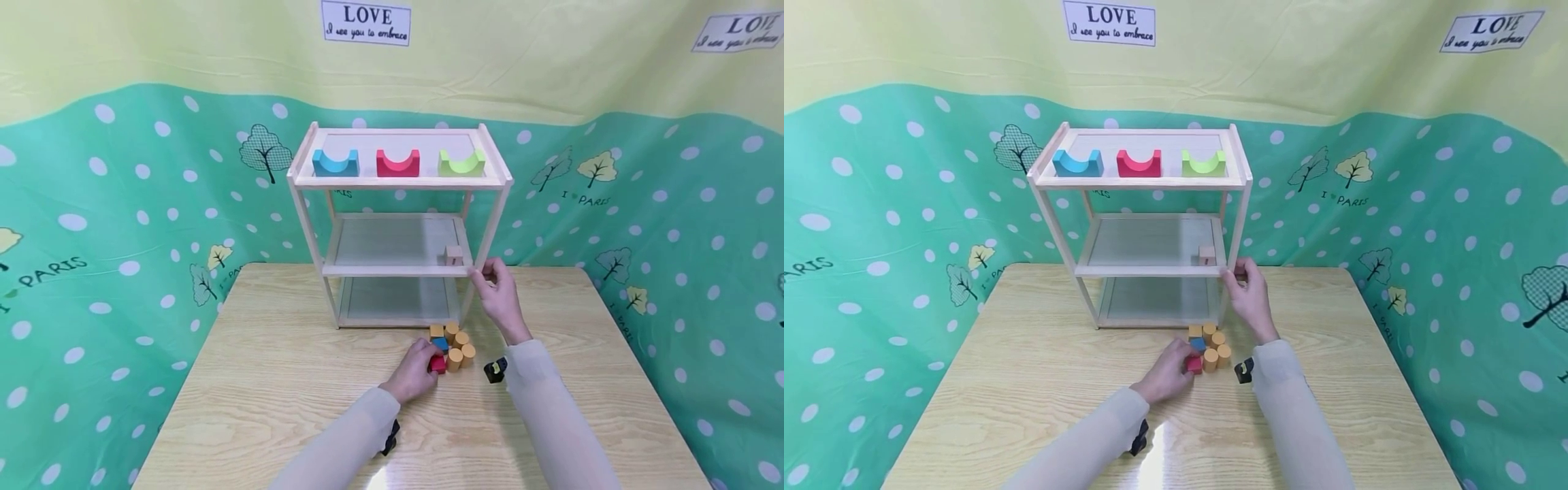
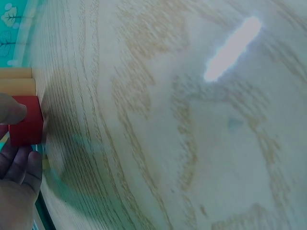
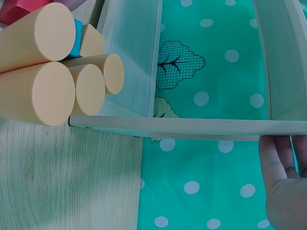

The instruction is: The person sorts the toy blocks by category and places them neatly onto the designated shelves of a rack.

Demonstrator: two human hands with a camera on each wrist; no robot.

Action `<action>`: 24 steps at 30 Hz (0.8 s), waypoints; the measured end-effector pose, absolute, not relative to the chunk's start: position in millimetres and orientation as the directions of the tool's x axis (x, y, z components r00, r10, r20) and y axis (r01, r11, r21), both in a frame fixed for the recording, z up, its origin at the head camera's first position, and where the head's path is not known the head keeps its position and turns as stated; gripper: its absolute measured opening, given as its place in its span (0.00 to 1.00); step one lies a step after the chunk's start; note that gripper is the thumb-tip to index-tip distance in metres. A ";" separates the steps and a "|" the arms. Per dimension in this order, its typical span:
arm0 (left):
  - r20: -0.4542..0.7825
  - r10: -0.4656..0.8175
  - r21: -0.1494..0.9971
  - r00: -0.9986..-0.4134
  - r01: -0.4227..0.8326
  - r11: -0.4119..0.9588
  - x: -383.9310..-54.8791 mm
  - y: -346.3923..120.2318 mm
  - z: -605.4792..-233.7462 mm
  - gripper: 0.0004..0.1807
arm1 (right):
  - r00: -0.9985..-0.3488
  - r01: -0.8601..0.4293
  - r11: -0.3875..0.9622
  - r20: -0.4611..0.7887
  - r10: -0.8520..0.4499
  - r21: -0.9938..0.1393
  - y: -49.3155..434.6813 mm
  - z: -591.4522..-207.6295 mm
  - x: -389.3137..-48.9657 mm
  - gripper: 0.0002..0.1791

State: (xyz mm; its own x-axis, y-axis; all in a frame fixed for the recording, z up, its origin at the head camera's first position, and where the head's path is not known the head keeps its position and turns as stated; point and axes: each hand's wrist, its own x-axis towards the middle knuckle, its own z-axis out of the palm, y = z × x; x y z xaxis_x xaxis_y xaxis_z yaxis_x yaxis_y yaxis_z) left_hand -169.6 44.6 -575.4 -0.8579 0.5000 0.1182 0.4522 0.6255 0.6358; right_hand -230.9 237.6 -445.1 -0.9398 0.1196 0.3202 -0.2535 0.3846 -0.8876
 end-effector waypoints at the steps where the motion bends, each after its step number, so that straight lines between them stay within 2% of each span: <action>1: 0.120 0.501 0.635 -0.857 0.454 0.625 -169.6 44.6 -575.4 0.20 | -0.941 -0.252 0.380 0.317 0.118 -0.890 237.3 -442.9 -229.9 0.16; 8: 0.120 0.501 0.630 -0.857 0.456 0.629 -169.2 43.8 -576.1 0.19 | -0.943 -0.259 0.383 0.318 0.098 -0.887 228.0 -416.5 -212.8 0.11; 24: 0.119 0.513 0.642 -0.850 0.460 0.613 -168.7 38.9 -573.9 0.19 | -0.937 -0.280 0.379 0.338 0.094 -0.882 226.0 -415.3 -211.4 0.12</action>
State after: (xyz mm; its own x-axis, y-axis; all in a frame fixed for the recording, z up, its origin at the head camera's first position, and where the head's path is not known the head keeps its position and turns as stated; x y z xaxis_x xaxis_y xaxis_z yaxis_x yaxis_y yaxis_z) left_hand -168.7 38.9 -573.9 -0.8501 0.5130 0.1192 0.4600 0.6129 0.6425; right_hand -211.4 226.0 -415.3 -0.9365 0.0941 0.3377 -0.2800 0.3789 -0.8821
